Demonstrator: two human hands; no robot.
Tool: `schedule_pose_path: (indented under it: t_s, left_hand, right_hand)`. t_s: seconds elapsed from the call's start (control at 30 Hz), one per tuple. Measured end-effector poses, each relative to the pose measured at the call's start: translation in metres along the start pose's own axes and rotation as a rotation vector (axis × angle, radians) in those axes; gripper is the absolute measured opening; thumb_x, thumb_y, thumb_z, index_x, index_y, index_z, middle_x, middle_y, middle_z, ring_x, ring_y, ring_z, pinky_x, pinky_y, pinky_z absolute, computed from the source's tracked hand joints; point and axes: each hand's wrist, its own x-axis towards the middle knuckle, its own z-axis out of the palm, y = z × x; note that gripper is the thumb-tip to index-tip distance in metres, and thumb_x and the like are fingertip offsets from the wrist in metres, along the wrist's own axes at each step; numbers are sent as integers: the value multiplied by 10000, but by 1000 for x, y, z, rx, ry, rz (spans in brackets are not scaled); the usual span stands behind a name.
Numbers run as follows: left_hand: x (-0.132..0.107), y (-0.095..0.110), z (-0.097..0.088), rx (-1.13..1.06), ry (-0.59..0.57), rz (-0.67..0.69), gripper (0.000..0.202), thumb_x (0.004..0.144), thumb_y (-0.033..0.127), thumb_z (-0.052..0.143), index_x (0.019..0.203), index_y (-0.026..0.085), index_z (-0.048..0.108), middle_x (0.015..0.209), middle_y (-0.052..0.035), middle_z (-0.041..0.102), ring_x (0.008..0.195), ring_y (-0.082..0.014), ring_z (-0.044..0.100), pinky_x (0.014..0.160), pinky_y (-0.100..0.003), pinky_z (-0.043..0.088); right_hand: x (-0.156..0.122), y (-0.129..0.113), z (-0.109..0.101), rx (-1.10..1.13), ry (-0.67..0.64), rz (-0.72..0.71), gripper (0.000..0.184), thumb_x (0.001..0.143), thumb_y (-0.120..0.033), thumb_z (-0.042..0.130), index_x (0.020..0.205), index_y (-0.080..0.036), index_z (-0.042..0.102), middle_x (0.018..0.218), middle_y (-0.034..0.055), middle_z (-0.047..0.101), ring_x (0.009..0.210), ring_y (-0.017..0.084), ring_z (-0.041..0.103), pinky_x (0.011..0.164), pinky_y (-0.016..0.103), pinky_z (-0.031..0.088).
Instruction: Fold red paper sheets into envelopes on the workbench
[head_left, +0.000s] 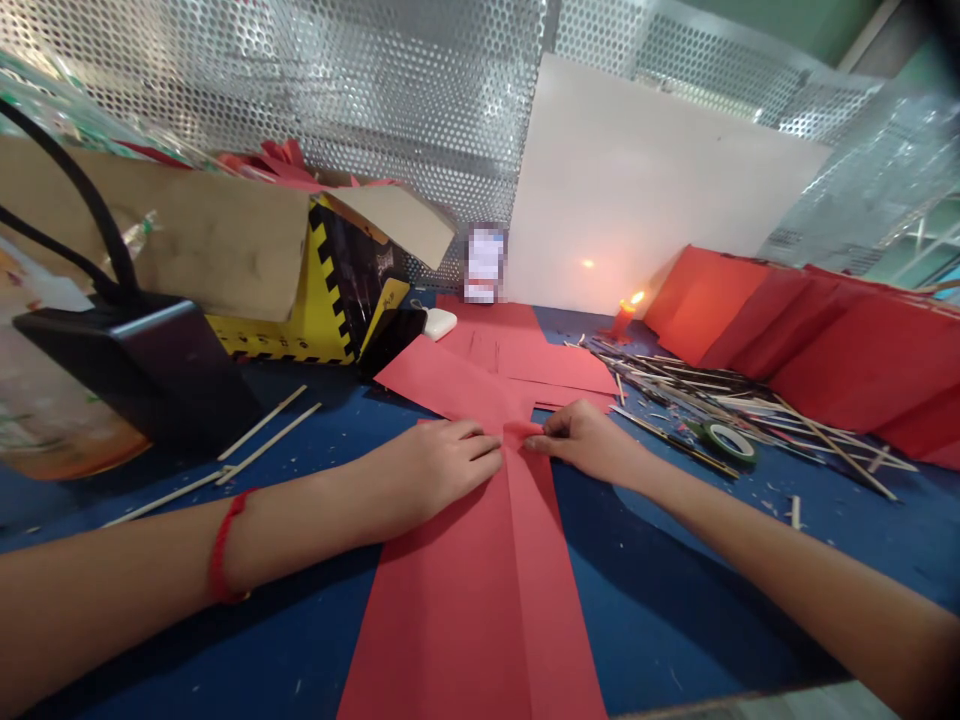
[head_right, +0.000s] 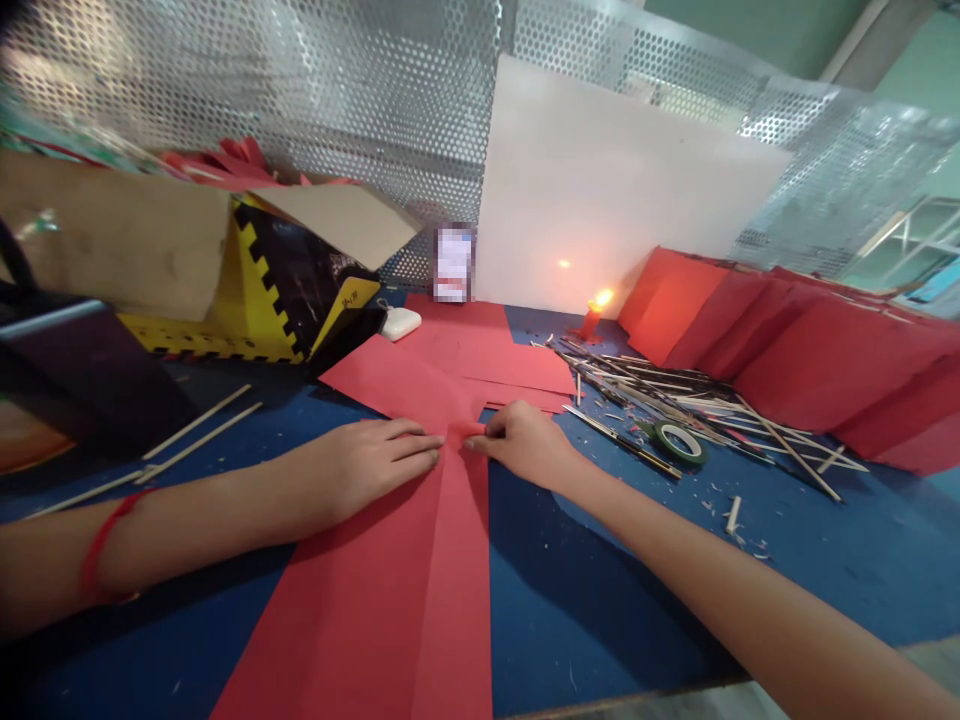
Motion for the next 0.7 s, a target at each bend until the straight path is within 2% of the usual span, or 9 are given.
schedule_pose_path:
  t_s: [0.2, 0.7]
  left_hand:
    - [1, 1, -3, 24, -10, 6, 335, 863, 76, 509, 1170, 157, 617, 1243, -77, 667, 1061, -226, 614, 820, -315, 489]
    - [-2, 0, 3, -37, 43, -12, 345, 874, 92, 525, 1202, 163, 601, 1238, -85, 668, 1099, -217, 610, 847, -312, 493]
  right_hand:
    - [2, 1, 0, -54, -16, 15, 439, 763, -510, 624, 500, -181, 502, 491, -42, 339, 494, 89, 274, 491, 285, 169]
    - [-3, -2, -1, -64, -33, 13, 425, 763, -460, 635, 476, -187, 481, 470, -45, 320, 470, 86, 270, 473, 281, 175]
